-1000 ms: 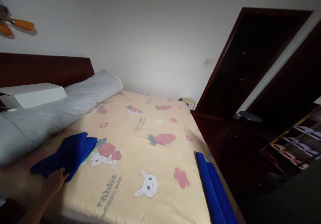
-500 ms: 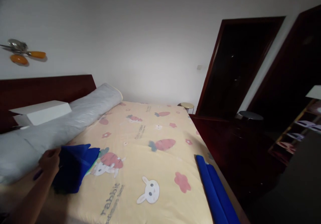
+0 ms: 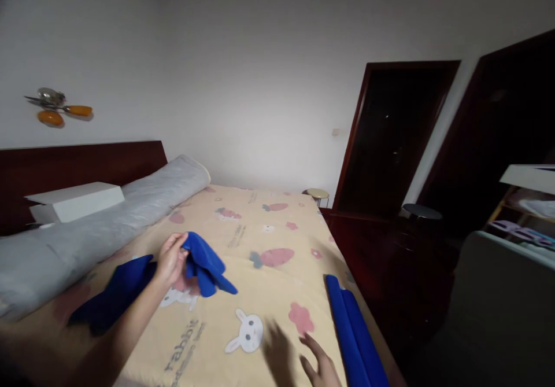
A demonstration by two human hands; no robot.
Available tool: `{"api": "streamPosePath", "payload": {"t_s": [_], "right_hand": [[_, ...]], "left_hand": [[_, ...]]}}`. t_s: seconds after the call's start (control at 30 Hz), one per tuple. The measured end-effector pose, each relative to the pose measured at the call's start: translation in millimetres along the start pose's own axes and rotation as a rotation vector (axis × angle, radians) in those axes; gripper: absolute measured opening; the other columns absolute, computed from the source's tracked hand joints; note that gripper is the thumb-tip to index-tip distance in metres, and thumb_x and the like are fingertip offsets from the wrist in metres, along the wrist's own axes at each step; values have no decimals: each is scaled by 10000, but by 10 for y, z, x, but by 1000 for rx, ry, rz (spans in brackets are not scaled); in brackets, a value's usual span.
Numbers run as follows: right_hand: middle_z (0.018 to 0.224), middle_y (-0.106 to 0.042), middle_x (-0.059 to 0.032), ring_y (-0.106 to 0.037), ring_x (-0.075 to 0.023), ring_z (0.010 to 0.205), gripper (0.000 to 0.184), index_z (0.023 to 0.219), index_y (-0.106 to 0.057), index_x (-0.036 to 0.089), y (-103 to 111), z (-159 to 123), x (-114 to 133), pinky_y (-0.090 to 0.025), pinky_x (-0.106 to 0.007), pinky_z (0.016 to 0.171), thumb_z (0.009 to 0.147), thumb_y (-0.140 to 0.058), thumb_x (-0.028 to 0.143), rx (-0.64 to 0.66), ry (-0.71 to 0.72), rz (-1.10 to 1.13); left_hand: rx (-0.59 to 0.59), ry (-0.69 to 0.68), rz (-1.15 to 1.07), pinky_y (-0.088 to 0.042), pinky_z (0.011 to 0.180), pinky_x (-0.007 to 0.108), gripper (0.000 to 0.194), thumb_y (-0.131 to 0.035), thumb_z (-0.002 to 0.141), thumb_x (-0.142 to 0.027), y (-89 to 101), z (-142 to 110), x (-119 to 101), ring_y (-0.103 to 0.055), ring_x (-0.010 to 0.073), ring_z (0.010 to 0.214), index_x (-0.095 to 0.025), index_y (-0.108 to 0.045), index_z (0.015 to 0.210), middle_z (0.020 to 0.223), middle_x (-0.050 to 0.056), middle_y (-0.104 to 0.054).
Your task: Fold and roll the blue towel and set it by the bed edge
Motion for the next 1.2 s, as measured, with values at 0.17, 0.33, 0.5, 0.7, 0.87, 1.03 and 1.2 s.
{"api": "streamPosePath", "payload": {"t_s": [0.17, 0.33, 0.5, 0.7, 0.87, 1.03, 1.2], "right_hand": [[1295, -648, -91, -610, -260, 1166, 486, 1270, -596, 274, 88, 317, 1652, -491, -438, 996, 814, -619, 439, -59, 209, 325], [1109, -723, -89, -636, -279, 1069, 385, 1057, -696, 215, 219, 533, 1994, -473, -423, 978, 688, -649, 315, -197, 161, 535], [803, -722, -63, -647, -229, 786, 331, 774, -673, 193, 397, 562, 1625, -508, -360, 779, 785, -460, 446, -270, -12, 696], [718, -675, -25, -601, -203, 725, 332, 705, -632, 192, 415, 568, 1730, -475, -327, 731, 739, -596, 520, -234, 7, 687], [674, -629, -4, -570, -185, 693, 348, 700, -601, 193, 357, 635, 1985, -455, -308, 689, 756, -620, 536, -172, 90, 656], [710, -643, -14, -579, -199, 735, 367, 721, -631, 187, 285, 691, 2109, -457, -330, 738, 743, -652, 553, -101, 145, 601], [842, -626, -35, -552, -206, 847, 314, 840, -619, 213, 481, 481, 2171, -435, -339, 807, 756, -665, 512, -391, 220, 443]], "left_hand": [[209, 191, -142, -424, 549, 225, 412, -774, 584, -512, -855, -767, 351, -533, 86, 577, -221, -493, 666, 635, -66, -547], [424, 324, -146, -375, 526, 207, 378, -763, 638, -466, -1307, -1381, 594, -479, 69, 538, -217, -479, 627, 573, -87, -476], [565, 378, -23, -297, 471, 222, 347, -754, 648, -480, -1380, -1731, 887, -424, 73, 482, -207, -541, 624, 551, -70, -482], [553, 108, 111, -426, 726, 270, 272, -770, 679, -375, -1269, -1912, 705, -563, 144, 784, -250, -645, 885, 866, 18, -629], [730, -73, 243, -455, 755, 292, 366, -673, 797, -406, -1298, -1973, 375, -605, 169, 801, -249, -620, 1124, 929, 47, -672], [619, 8, 137, -450, 673, 265, 278, -673, 780, -493, -1235, -1740, 323, -593, 154, 723, -222, -656, 839, 777, 17, -651], [500, 101, 26, -386, 549, 236, 364, -749, 693, -507, -1161, -1601, 346, -478, 107, 578, -218, -530, 654, 597, -60, -503]]}}
Point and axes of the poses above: each hand's wrist, its own z-axis towards the middle knuckle, its own y-axis out of the back of the hand, x = y × z, the point moved 8 cm from there along z, towards the middle knuckle
